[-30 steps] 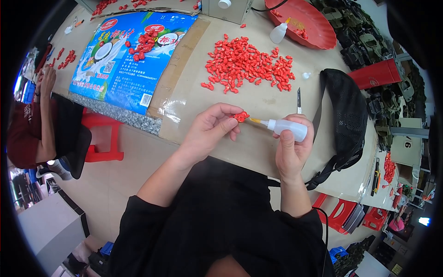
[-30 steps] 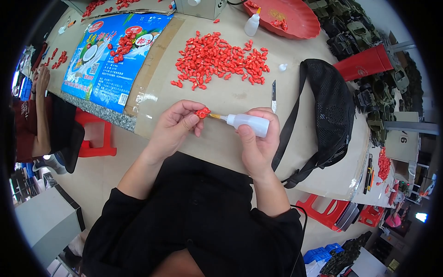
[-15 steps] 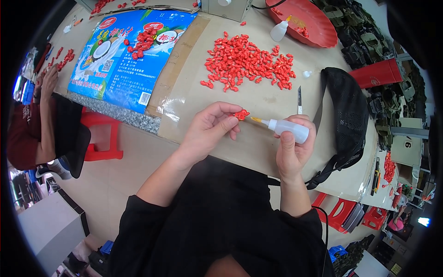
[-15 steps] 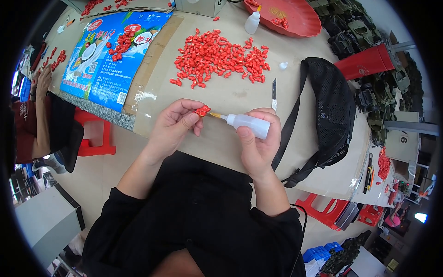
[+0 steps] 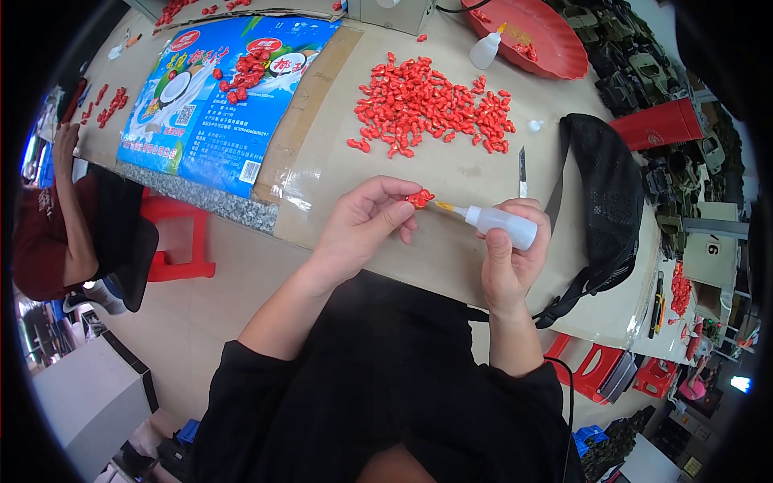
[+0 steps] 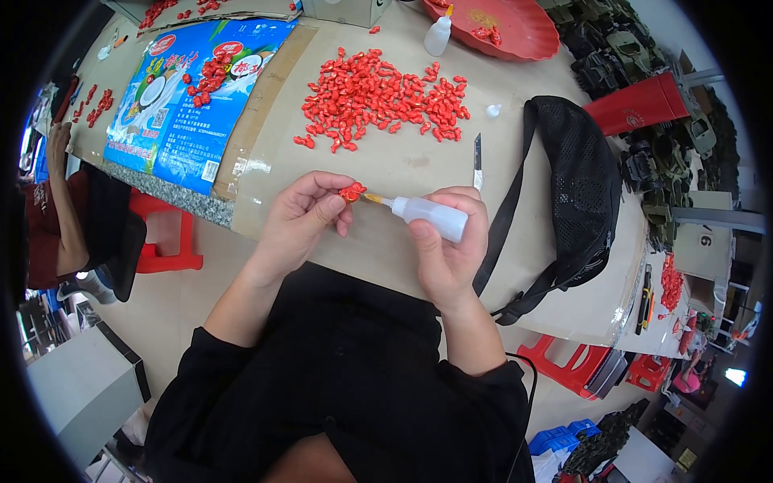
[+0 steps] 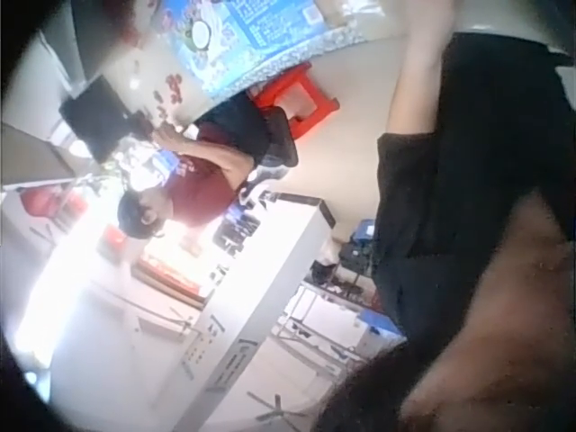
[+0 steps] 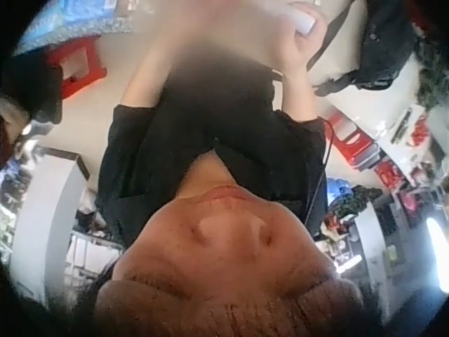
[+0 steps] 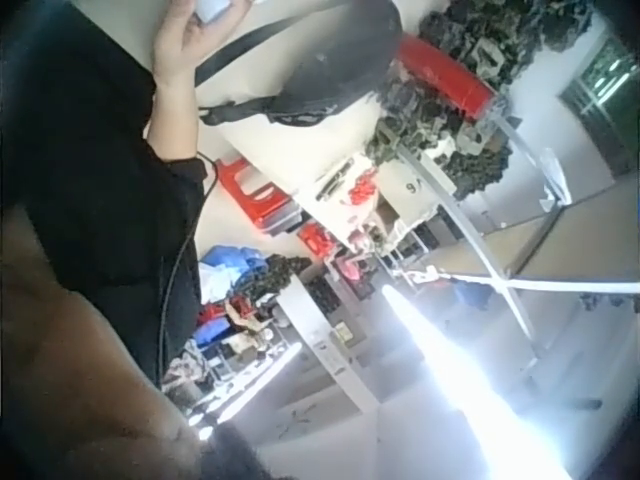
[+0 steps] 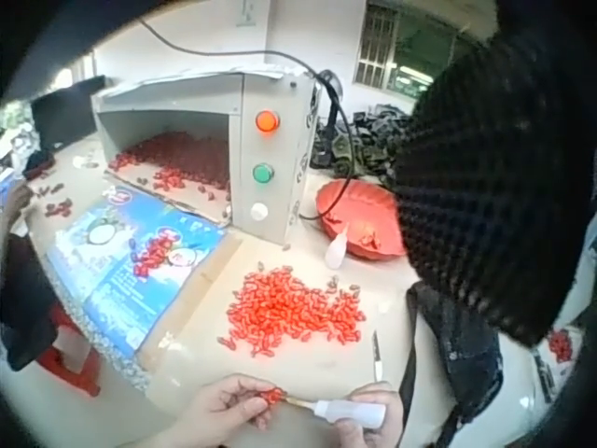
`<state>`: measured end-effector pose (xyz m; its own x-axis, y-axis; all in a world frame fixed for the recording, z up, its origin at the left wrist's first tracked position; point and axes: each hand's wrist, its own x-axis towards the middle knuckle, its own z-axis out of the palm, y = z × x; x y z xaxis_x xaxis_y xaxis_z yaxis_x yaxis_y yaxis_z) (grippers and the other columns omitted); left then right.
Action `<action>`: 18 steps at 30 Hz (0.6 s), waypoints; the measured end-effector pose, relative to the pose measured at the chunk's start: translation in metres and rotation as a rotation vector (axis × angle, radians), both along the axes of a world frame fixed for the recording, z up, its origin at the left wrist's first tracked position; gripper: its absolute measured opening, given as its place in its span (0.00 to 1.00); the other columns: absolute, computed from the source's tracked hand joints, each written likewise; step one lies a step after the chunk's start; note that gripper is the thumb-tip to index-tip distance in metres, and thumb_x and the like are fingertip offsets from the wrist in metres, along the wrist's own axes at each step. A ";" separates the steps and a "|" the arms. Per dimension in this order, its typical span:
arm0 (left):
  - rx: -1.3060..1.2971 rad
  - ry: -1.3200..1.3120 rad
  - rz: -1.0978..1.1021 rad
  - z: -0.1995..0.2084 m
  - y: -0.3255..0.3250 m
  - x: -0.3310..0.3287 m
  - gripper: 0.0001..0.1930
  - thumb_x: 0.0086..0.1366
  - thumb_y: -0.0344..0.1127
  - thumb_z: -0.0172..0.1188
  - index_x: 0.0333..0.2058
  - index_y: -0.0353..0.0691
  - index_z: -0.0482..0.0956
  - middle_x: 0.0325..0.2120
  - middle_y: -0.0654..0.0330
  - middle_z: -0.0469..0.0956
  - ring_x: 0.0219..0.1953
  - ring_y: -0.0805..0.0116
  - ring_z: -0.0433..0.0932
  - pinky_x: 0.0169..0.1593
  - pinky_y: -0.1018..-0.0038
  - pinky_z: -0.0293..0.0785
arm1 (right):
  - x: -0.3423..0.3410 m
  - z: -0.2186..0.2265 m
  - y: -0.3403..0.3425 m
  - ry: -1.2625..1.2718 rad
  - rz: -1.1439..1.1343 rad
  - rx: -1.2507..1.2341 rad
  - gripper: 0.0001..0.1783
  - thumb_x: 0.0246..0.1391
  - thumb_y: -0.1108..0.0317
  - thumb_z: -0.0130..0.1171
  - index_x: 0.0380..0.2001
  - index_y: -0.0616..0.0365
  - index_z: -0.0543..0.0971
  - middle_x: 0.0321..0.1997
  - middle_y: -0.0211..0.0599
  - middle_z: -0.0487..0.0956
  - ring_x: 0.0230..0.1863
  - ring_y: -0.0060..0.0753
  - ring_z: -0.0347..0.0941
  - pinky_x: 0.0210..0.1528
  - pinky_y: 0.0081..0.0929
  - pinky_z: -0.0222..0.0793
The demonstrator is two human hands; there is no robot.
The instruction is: The person assembles small plastic pieces by applying glue from a bottle onto the parts and joining them together.
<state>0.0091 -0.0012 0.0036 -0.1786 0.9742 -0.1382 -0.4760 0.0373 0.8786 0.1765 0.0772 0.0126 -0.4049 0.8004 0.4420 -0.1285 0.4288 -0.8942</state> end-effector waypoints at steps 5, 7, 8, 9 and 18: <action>0.002 -0.002 0.008 0.001 -0.001 0.001 0.09 0.59 0.27 0.47 0.39 0.35 0.68 0.26 0.62 0.71 0.25 0.77 0.69 0.32 0.81 0.67 | 0.000 0.001 -0.001 -0.001 0.002 0.004 0.16 0.49 0.64 0.53 0.36 0.60 0.63 0.34 0.36 0.63 0.28 0.23 0.64 0.29 0.17 0.62; -0.002 -0.007 0.002 0.000 0.001 0.001 0.09 0.59 0.27 0.47 0.39 0.35 0.68 0.26 0.62 0.71 0.25 0.77 0.69 0.32 0.81 0.67 | 0.000 0.000 0.000 -0.006 0.005 -0.005 0.15 0.49 0.64 0.53 0.36 0.60 0.63 0.34 0.36 0.63 0.28 0.23 0.64 0.29 0.17 0.62; 0.001 -0.011 -0.002 0.000 0.002 0.001 0.09 0.59 0.27 0.47 0.39 0.35 0.68 0.27 0.62 0.71 0.25 0.77 0.69 0.32 0.81 0.67 | 0.000 0.000 0.000 -0.008 0.003 -0.007 0.15 0.49 0.64 0.53 0.36 0.60 0.63 0.34 0.36 0.63 0.28 0.23 0.64 0.29 0.17 0.62; 0.008 -0.012 -0.003 0.000 0.001 0.000 0.09 0.59 0.26 0.47 0.39 0.35 0.68 0.27 0.62 0.71 0.26 0.77 0.69 0.32 0.81 0.67 | 0.000 0.001 0.000 -0.008 0.008 -0.008 0.15 0.49 0.64 0.53 0.36 0.60 0.63 0.34 0.36 0.63 0.28 0.22 0.64 0.29 0.17 0.61; 0.020 0.007 -0.029 -0.001 0.000 -0.001 0.10 0.59 0.27 0.46 0.41 0.32 0.67 0.31 0.60 0.72 0.28 0.76 0.69 0.33 0.80 0.67 | 0.000 0.001 -0.002 0.010 0.023 -0.030 0.15 0.47 0.66 0.54 0.35 0.62 0.64 0.33 0.37 0.64 0.29 0.23 0.63 0.31 0.17 0.61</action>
<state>0.0083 -0.0013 0.0029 -0.1515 0.9814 -0.1175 -0.4691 0.0332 0.8825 0.1766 0.0751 0.0135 -0.4194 0.8036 0.4223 -0.1472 0.3989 -0.9051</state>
